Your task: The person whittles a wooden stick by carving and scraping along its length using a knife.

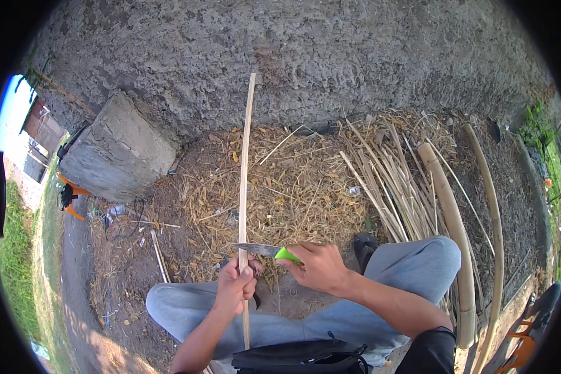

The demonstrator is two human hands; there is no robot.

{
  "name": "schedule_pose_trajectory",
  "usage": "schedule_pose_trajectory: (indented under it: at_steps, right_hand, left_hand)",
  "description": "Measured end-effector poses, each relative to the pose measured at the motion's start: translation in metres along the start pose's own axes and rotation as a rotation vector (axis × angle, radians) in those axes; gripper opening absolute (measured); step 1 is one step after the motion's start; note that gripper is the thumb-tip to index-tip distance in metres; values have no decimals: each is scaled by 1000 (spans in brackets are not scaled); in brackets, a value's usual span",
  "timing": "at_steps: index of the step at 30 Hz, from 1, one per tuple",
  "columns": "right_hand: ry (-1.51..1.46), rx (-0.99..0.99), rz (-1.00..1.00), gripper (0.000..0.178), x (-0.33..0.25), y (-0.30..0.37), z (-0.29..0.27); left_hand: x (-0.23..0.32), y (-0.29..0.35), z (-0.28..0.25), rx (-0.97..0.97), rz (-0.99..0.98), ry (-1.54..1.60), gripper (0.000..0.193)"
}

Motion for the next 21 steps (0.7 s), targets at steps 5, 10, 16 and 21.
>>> schedule_pose_trajectory:
  at_steps: [5,10,16,21]
  right_hand:
    - [-14,-72,-9,27,-5,8,13]
    - [53,-39,-136,27,-8,9,19]
    - [99,-65,-85,27,-14,6,20]
    - [98,-115,-69,26,-15,7,21]
  left_hand:
    - [6,-3,4,-23,38,3,32]
    - [9,-3,-1,108,46,-24,34]
    - [15,-2,-3,133,77,-61,37]
    - [15,-2,-9,131,86,-61,39]
Point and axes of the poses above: each hand's wrist, its own y-axis away from the middle knuckle, its own z-axis out of the palm, x = y × z, the point moved 5 cm from there along -y, towards the middle knuckle, and after that the axes turned 5 degrees about z, right-handed, at the moved point
